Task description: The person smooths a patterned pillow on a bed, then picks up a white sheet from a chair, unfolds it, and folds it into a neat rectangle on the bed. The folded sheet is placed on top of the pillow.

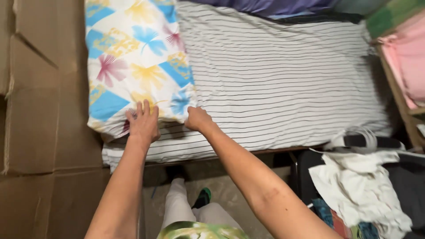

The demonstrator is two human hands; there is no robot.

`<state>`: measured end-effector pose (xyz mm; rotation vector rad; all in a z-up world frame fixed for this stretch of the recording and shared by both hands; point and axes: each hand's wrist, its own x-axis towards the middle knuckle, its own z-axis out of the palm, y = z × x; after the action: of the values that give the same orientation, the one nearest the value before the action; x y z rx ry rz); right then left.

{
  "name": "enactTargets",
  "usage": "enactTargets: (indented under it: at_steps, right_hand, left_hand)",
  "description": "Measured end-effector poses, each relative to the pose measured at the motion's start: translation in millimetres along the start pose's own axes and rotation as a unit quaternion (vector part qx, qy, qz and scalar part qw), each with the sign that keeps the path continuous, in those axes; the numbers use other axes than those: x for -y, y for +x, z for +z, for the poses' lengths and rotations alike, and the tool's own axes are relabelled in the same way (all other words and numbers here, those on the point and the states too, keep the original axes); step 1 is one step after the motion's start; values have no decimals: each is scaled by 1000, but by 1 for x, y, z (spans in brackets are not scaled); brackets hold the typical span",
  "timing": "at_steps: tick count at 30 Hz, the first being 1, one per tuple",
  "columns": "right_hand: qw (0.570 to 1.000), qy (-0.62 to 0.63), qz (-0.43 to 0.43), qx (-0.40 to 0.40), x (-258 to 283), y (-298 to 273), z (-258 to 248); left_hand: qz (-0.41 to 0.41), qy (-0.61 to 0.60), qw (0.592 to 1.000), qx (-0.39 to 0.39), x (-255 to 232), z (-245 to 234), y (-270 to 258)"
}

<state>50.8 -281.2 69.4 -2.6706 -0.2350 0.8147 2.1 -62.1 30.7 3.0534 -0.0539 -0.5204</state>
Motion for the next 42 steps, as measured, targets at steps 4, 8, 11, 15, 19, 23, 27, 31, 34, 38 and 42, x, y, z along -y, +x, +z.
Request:
enactTargets:
  at_steps: [4, 8, 11, 15, 19, 23, 27, 31, 34, 38, 42]
  right_hand:
    - [999, 4, 13, -33, -29, -38, -43]
    - [998, 22, 43, -42, -66, -75, -73]
    - [996, 34, 71, -53, -100, -91, -84]
    - [990, 54, 110, -63, -131, -113, -111]
    - [983, 70, 154, -64, -175, -128, -125]
    - [969, 111, 201, -93, -220, -154, -141]
    - [949, 148, 252, -115, -253, -180, -151]
    - [928, 175, 305, -124, -292, -204, -149]
    - [905, 200, 339, -163, -326, -231, -139]
    - [883, 221, 382, -156, -346, -300, -140]
    - [860, 230, 417, -184, -405, -352, -126]
  left_hand:
    - [8, 27, 999, 27, -28, -19, 9]
    - [21, 13, 998, 58, -73, -79, -9]
    - [40, 23, 997, 64, -98, -87, 6]
    - [67, 52, 994, 75, -132, -101, 36]
    - [105, 90, 987, 85, -176, -131, 64]
    - [175, 101, 978, 62, -235, -144, 99]
    - [243, 140, 958, 52, -298, -132, 136]
    - [311, 164, 934, 67, -372, -149, 133]
    - [362, 170, 914, 71, -431, -141, 133]
    - [409, 202, 887, 76, -507, -134, 106]
    - [451, 207, 865, 74, -580, -130, 77]
